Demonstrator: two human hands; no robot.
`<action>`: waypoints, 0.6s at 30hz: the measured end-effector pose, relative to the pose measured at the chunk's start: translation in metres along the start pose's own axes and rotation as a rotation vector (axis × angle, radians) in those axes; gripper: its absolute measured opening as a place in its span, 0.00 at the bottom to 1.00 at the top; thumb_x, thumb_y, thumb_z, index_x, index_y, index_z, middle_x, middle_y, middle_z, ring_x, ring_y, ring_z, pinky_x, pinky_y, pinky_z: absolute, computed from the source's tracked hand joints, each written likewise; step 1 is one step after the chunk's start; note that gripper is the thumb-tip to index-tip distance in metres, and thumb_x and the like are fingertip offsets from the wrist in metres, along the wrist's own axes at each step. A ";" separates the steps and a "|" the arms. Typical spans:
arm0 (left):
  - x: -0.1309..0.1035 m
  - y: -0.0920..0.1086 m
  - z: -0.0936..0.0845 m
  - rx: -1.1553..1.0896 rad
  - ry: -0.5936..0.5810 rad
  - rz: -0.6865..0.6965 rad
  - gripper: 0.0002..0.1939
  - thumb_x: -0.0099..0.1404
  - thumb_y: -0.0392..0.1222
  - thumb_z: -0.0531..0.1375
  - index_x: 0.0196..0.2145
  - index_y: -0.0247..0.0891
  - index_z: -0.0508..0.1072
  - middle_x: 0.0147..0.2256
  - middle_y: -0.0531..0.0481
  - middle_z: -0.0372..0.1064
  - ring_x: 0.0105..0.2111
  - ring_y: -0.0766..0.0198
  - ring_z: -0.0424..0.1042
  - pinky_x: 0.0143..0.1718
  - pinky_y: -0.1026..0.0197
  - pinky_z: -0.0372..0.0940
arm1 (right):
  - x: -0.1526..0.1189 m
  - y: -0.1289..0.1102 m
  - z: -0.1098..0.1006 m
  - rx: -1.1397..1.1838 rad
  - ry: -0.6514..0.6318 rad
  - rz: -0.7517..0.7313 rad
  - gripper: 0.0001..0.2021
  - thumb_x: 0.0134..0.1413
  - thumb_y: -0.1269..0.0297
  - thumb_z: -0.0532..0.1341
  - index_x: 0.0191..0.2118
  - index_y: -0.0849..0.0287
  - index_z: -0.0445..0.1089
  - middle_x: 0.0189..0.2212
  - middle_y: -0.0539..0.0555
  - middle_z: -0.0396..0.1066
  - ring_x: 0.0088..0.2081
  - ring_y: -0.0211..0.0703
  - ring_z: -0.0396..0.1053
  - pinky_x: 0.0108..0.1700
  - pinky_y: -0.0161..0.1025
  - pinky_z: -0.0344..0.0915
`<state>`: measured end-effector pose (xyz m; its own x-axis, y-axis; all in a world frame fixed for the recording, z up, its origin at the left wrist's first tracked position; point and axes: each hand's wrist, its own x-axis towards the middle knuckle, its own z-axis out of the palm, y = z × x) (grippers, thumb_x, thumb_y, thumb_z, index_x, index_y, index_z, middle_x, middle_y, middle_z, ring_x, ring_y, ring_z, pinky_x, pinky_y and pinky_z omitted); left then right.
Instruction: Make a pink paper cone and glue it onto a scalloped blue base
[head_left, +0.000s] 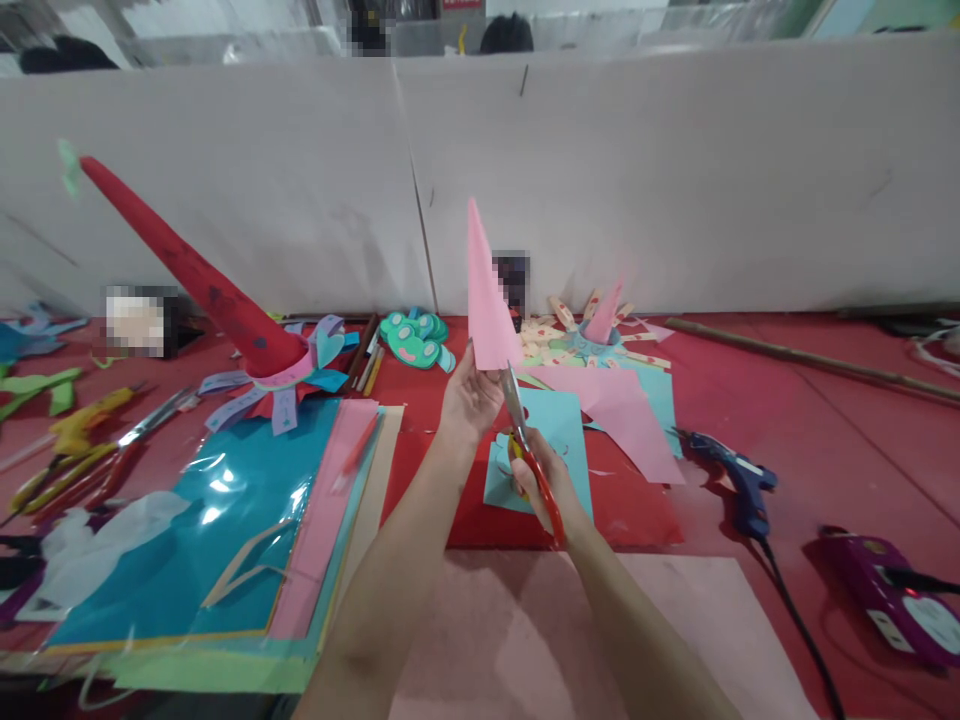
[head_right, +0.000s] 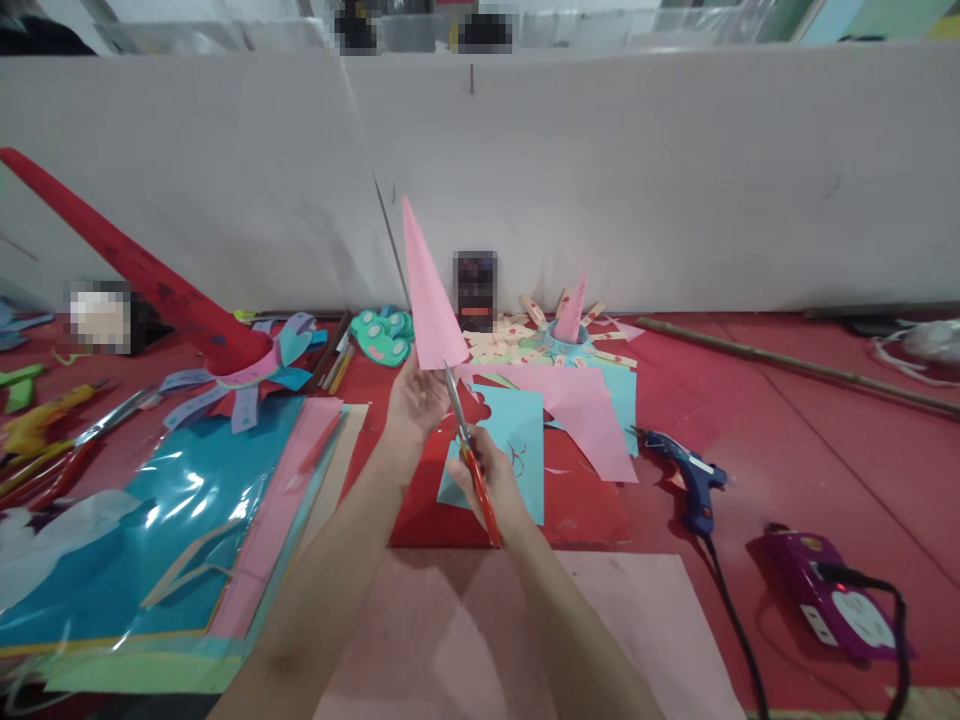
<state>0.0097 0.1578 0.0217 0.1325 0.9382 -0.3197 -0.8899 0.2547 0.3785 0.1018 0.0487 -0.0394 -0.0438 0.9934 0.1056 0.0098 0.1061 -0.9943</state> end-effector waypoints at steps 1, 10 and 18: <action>0.001 0.002 0.000 -0.015 -0.008 0.005 0.16 0.72 0.34 0.48 0.46 0.37 0.74 0.23 0.54 0.75 0.21 0.71 0.73 0.32 0.69 0.68 | 0.000 0.000 0.000 -0.002 0.004 -0.006 0.21 0.54 0.43 0.57 0.44 0.55 0.61 0.21 0.43 0.53 0.22 0.34 0.51 0.23 0.34 0.50; 0.005 0.005 -0.003 -0.078 -0.016 0.004 0.16 0.73 0.35 0.47 0.47 0.36 0.73 0.23 0.53 0.76 0.20 0.72 0.74 0.30 0.71 0.68 | -0.001 0.004 0.002 0.021 0.015 -0.062 0.18 0.58 0.45 0.55 0.42 0.54 0.61 0.20 0.43 0.53 0.22 0.36 0.50 0.25 0.36 0.50; 0.003 -0.001 -0.004 -0.112 -0.010 -0.067 0.17 0.73 0.33 0.46 0.49 0.35 0.73 0.23 0.52 0.76 0.20 0.71 0.74 0.29 0.71 0.68 | 0.000 0.000 0.002 0.005 0.025 -0.075 0.18 0.58 0.43 0.54 0.37 0.54 0.60 0.20 0.43 0.53 0.22 0.35 0.51 0.26 0.37 0.50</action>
<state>0.0091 0.1599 0.0168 0.1974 0.9222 -0.3325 -0.9218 0.2900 0.2572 0.0999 0.0482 -0.0395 -0.0197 0.9835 0.1799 0.0026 0.1800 -0.9837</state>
